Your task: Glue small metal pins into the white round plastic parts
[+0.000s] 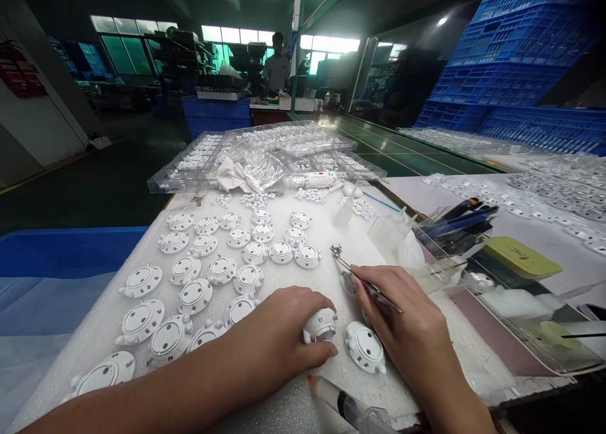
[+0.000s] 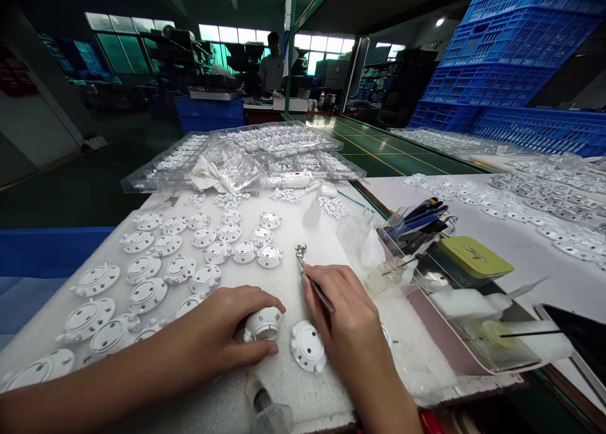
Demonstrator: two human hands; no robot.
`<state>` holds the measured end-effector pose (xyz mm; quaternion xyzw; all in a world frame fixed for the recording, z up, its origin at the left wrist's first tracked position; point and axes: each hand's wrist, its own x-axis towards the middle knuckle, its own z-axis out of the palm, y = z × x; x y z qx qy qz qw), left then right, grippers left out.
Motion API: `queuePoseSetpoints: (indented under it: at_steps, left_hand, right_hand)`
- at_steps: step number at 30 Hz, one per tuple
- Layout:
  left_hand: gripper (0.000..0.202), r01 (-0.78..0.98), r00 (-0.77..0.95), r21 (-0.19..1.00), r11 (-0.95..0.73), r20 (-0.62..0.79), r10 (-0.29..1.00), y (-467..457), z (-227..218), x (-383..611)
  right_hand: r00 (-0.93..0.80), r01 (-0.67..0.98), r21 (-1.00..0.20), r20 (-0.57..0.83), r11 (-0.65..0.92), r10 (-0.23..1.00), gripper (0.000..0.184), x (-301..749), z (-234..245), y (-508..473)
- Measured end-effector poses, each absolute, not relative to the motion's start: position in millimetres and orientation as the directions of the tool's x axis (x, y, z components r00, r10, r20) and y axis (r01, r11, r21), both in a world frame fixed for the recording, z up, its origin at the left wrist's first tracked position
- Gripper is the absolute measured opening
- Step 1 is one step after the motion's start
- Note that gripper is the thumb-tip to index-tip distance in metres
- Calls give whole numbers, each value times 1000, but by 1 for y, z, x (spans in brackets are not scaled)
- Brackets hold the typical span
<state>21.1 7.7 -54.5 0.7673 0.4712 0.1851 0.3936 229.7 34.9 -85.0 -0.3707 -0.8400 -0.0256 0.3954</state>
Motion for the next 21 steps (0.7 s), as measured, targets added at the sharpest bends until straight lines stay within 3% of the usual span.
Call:
queuePoseSetpoints:
  at_steps: [21]
  left_hand:
    - [33,576,489,781,-241,-93,867,7,-53,21]
  right_hand:
    - [-412,644,-266,670,718,618,25,229,-86,37]
